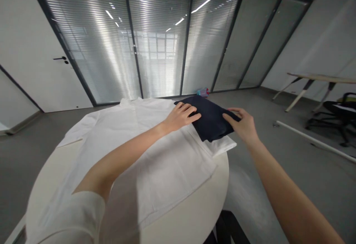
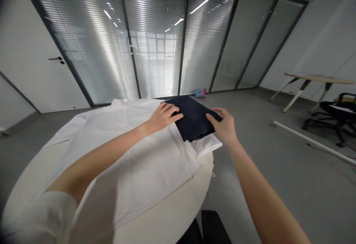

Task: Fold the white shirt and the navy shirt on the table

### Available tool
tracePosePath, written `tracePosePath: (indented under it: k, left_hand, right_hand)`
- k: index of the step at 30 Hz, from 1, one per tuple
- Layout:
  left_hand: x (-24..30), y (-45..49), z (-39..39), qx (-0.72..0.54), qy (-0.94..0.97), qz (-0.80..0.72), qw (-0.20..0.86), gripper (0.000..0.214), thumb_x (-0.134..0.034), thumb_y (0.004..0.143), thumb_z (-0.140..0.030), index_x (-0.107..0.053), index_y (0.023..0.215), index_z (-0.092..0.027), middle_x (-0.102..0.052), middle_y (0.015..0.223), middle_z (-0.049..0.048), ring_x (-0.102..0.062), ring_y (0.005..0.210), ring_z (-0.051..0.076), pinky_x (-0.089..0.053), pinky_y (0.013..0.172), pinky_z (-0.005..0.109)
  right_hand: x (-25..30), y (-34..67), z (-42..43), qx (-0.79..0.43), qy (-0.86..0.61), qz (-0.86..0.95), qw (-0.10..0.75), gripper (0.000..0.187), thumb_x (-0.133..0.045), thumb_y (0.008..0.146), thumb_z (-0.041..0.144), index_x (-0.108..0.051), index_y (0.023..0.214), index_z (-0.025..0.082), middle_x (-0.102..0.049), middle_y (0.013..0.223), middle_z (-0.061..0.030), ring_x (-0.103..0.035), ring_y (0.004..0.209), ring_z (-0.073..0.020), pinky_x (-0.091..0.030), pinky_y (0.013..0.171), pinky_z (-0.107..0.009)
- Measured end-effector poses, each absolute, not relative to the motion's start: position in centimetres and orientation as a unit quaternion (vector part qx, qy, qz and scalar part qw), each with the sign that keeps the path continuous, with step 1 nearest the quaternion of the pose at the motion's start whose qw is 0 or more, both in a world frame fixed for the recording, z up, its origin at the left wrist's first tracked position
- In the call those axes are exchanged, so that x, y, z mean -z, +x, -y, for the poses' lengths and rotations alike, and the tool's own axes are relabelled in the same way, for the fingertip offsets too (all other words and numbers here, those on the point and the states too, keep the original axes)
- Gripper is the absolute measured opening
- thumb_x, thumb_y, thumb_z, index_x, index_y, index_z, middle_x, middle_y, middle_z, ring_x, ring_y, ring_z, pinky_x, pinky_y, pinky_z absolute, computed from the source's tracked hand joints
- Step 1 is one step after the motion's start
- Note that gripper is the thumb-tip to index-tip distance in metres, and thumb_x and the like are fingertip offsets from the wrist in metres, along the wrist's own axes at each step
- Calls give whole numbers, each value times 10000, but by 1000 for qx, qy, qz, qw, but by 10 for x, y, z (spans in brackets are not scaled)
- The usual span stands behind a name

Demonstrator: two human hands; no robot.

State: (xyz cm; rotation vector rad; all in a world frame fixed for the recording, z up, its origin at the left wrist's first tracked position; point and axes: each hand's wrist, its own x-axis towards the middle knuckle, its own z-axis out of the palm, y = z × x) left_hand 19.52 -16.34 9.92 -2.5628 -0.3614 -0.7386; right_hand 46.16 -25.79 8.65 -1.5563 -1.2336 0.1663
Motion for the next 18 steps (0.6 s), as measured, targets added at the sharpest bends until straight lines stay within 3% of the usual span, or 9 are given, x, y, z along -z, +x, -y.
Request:
tracePosePath:
  k: [3, 7, 11, 14, 18]
  left_hand:
    - [-69, 222, 159, 224, -948, 88, 206, 417, -340, 986, -68, -618, 1248, -236, -618, 1189, 112, -561, 1049, 248, -390, 892, 421]
    - [-36, 227, 168, 174, -974, 32, 140, 331, -536, 907, -175, -650, 1217, -201, -615, 1173, 131, -566, 1051, 277, -417, 901, 429]
    - [-35, 234, 178, 266, -960, 78, 46, 343, -475, 954, -309, -660, 1199, -155, -590, 1275, 152, -505, 1251, 297, -370, 1056, 451]
    - [-31, 249, 181, 298, -943, 148, -1, 527, -392, 1005, -459, -503, 1420, -154, -474, 1481, 152, -312, 1451, 324, -250, 1171, 499]
    - [-6, 264, 177, 221, -955, 196, -36, 747, -421, 967, -591, -328, 1534, -113, -394, 1553, 187, -244, 1488, 365, -168, 1200, 576]
  right_hand:
    - [-56, 487, 269, -41, -724, 526, 445, 351, -676, 752, 452, -690, 996, 201, -711, 915, -103, -676, 906, -296, -537, 795, -429]
    - [-25, 497, 275, -43, -778, 559, 282, 283, -620, 795, 398, -709, 973, 197, -699, 985, -132, -669, 968, -324, -525, 861, -483]
    - [-41, 482, 258, 58, -744, 599, 289, 353, -513, 881, 361, -698, 1140, 210, -620, 1289, -149, -570, 1222, -336, -448, 1032, -528]
    - [-55, 465, 232, 64, -680, 665, 301, 480, -375, 975, 363, -573, 1382, 204, -499, 1480, -130, -457, 1369, -291, -384, 1123, -485]
    - [-37, 454, 207, 12, -687, 699, 201, 567, -283, 1011, 461, -449, 1496, 219, -388, 1574, -104, -351, 1449, -293, -318, 1162, -520]
